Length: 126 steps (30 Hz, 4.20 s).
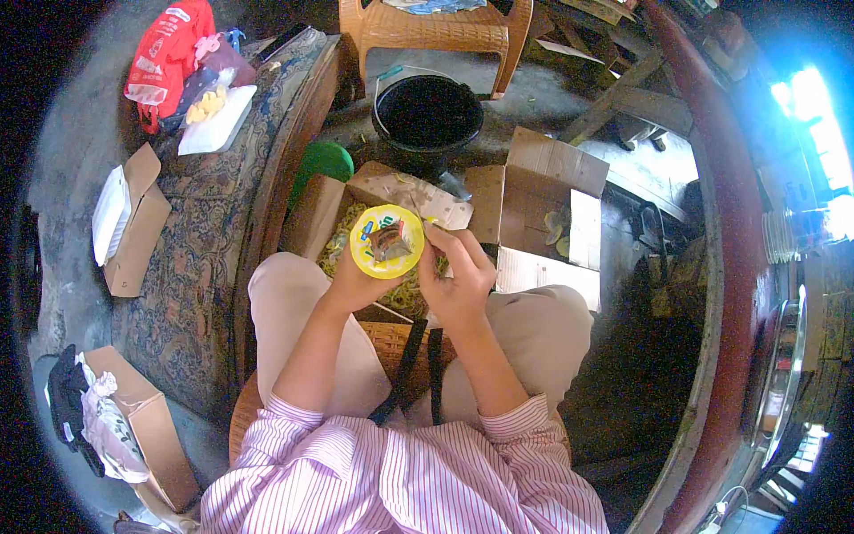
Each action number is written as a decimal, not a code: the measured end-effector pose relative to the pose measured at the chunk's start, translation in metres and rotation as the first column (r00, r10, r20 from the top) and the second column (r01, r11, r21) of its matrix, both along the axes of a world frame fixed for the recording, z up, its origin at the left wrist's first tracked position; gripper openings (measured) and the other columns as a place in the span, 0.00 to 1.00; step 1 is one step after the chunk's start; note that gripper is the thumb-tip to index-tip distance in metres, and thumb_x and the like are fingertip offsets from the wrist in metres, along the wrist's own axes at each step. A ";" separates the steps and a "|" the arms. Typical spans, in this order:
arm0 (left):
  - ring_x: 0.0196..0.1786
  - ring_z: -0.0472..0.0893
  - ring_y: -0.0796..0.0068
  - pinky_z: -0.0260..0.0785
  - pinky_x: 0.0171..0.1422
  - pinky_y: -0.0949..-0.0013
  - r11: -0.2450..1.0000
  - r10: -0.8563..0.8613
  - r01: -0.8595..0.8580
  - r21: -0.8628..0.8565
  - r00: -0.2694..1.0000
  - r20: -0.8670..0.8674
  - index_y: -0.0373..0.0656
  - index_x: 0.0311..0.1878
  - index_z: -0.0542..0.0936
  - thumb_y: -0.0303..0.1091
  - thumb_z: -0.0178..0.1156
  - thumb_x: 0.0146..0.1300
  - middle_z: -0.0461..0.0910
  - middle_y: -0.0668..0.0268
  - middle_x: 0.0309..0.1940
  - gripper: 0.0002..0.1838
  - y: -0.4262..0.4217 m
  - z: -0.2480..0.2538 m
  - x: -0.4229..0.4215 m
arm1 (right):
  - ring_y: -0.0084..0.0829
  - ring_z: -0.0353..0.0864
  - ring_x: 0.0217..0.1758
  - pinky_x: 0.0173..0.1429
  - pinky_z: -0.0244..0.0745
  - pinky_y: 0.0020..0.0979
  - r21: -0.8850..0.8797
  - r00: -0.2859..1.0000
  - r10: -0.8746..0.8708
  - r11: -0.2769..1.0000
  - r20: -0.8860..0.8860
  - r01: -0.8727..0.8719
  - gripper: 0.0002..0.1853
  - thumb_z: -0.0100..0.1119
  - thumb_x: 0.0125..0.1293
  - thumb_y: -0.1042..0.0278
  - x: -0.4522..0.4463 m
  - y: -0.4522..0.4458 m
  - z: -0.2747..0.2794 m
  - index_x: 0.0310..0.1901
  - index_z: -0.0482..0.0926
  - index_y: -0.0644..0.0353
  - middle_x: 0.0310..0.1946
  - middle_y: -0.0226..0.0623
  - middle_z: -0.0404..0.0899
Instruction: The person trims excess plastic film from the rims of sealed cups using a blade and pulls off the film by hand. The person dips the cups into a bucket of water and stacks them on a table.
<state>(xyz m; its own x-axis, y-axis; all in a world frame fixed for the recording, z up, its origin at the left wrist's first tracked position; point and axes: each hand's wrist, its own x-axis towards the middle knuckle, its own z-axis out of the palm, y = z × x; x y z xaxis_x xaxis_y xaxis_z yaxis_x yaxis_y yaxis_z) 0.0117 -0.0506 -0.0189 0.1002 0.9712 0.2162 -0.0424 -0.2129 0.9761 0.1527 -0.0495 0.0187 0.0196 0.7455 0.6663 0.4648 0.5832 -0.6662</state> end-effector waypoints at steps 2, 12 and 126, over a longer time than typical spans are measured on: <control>0.50 0.74 0.70 0.66 0.55 0.69 1.000 -0.018 0.019 -0.007 0.999 0.039 0.39 0.51 0.69 0.27 0.69 0.40 0.73 0.61 0.46 0.31 0.000 -0.001 0.001 | 0.31 0.78 0.26 0.31 0.73 0.25 -0.002 1.000 0.014 1.000 -0.003 -0.014 0.12 0.60 0.46 0.86 0.002 0.001 0.000 0.35 0.78 0.66 0.25 0.42 0.77; 0.52 0.73 0.73 0.64 0.57 0.70 0.991 -0.098 0.095 -0.092 0.995 -0.030 0.39 0.53 0.68 0.27 0.70 0.38 0.74 0.63 0.48 0.35 -0.004 0.010 -0.006 | 0.32 0.78 0.27 0.31 0.73 0.25 -0.019 0.998 0.065 0.998 0.022 -0.064 0.13 0.58 0.46 0.87 0.007 0.004 -0.004 0.36 0.78 0.66 0.27 0.41 0.78; 0.55 0.70 0.73 0.63 0.61 0.66 0.996 -0.075 0.080 -0.036 0.989 0.128 0.42 0.56 0.61 0.29 0.73 0.39 0.70 0.65 0.50 0.40 -0.001 -0.005 0.003 | 0.28 0.79 0.27 0.33 0.74 0.24 -0.062 0.998 0.061 0.996 -0.025 -0.062 0.12 0.59 0.45 0.86 0.008 0.006 -0.003 0.34 0.79 0.66 0.25 0.40 0.78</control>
